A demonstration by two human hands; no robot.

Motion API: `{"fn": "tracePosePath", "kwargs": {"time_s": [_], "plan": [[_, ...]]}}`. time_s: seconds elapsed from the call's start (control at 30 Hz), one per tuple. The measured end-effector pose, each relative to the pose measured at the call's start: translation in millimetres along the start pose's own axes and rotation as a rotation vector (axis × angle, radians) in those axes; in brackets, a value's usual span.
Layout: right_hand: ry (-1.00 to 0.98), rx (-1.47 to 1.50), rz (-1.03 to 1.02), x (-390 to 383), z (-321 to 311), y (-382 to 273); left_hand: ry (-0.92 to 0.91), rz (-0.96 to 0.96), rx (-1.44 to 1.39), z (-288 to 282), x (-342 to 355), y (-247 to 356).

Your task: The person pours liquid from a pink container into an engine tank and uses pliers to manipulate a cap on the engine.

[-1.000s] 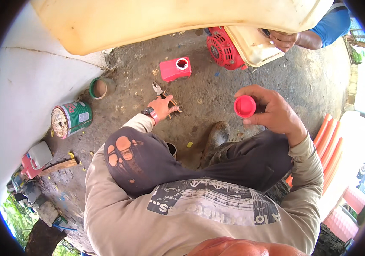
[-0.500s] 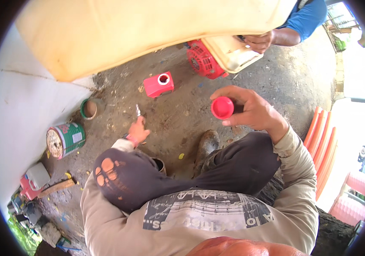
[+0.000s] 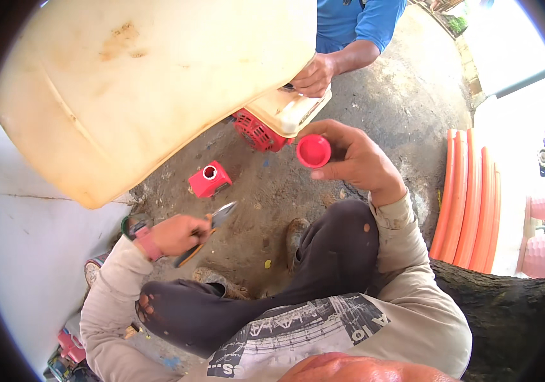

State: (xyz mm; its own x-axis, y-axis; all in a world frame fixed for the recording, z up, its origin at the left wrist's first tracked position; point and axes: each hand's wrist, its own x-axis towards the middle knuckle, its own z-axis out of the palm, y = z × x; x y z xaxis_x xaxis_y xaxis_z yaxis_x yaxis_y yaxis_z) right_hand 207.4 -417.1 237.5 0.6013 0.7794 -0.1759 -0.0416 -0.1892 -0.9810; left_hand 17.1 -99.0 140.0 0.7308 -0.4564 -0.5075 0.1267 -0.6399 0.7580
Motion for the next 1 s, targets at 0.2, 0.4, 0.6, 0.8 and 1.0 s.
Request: {"fn": "tracePosePath", "kwargs": {"time_s": [0.2, 0.4, 0.6, 0.8, 1.0], "plan": [[0.174, -0.122, -0.022, -15, -8, -17, 0.374, 0.468, -0.232, -4, 53, 80], [0.218, -0.362, -0.133, 0, -9, -28, 0.274, 0.176, -0.96, -8, 72, 99], [0.232, -0.445, -0.02, 17, 6, -11, 0.297, 0.092, -1.041, -10, 77, 98], [0.224, -0.422, -0.026, 26, 12, 1, 0.185, 0.057, -1.183, -11, 77, 88], [0.239, -0.462, -0.061, 30, 16, 1, 0.198, 0.117, -1.116, -11, 76, 83]]}}
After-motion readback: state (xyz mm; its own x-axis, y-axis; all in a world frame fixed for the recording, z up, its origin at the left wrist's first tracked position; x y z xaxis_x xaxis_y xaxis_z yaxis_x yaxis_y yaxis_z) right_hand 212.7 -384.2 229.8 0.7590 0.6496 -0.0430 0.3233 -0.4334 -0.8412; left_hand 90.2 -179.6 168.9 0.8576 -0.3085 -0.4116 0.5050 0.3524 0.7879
